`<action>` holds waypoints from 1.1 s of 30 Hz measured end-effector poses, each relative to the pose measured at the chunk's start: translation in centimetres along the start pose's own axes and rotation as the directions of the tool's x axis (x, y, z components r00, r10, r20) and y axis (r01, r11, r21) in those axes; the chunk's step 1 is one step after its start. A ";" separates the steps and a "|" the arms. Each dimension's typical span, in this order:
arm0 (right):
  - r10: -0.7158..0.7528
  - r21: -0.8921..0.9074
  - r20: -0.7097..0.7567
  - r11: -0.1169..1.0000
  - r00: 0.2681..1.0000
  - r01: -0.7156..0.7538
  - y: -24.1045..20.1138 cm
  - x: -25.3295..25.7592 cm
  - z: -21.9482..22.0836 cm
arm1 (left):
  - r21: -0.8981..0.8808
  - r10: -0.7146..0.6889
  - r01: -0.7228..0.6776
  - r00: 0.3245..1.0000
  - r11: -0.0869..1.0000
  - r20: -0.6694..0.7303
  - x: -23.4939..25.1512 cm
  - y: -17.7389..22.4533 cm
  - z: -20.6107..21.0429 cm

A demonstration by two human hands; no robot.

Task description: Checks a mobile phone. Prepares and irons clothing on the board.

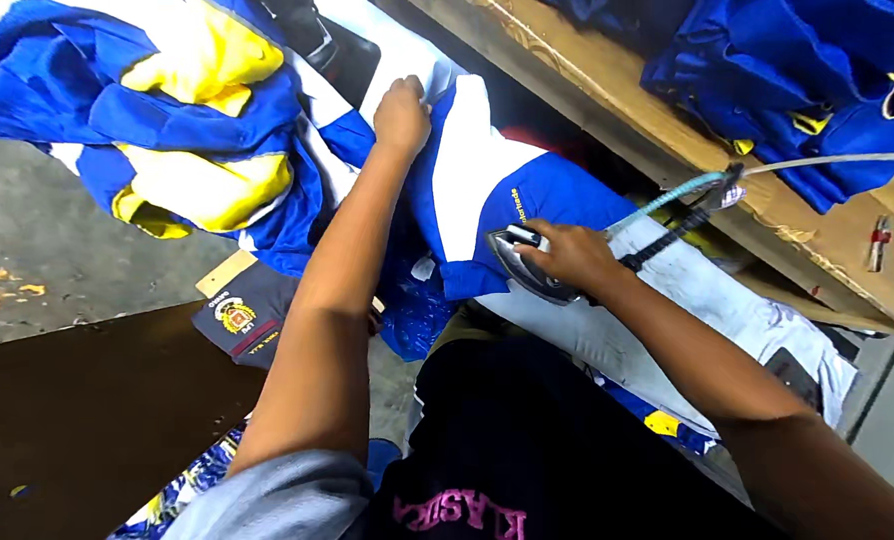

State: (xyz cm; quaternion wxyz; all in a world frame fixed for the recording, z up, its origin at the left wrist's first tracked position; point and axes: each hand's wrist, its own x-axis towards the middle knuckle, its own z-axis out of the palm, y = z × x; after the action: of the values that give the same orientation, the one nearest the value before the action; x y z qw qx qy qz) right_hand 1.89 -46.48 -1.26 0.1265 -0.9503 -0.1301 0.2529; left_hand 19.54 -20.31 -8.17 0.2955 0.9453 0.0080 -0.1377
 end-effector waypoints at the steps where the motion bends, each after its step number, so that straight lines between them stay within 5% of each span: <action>1: 0.069 0.030 -0.038 0.997 0.997 -0.067 0.6 -0.6 -0.2 | -0.042 0.039 -0.040 0.999 0.998 -0.025 -2.2 0.4 -0.4; 4: 0.233 0.105 -0.119 0.970 0.965 -0.221 2.0 -1.2 0.1 | -0.080 0.196 -0.192 0.980 0.978 0.046 -10.8 0.6 0.3; 10: 0.280 0.147 -0.099 0.953 0.955 -0.264 -0.8 4.1 -0.3 | -0.071 0.331 -0.323 0.927 0.944 0.179 -23.2 0.1 11.3; 17: 0.201 0.129 -0.020 0.972 0.979 -0.197 -5.9 9.9 -3.1 | 0.098 0.492 -0.485 0.868 0.869 -0.071 -23.8 -0.9 13.9; 23: 0.152 0.109 0.004 0.982 0.988 -0.152 -3.8 5.9 -1.2 | 0.115 0.546 -0.535 0.830 0.837 -0.114 -24.3 -2.0 13.3; 33: 0.060 0.110 -0.004 0.992 0.998 -0.060 -7.0 10.3 -2.5 | 0.134 0.565 -0.555 0.823 0.821 -0.060 -24.8 -2.7 13.3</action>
State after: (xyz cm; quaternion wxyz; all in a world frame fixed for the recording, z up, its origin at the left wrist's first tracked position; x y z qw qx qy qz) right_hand 10.56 -37.18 -1.68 0.1714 -0.9464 -0.0869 0.2597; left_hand -7.99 -23.90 -13.55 0.2696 0.9262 -0.2634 0.0010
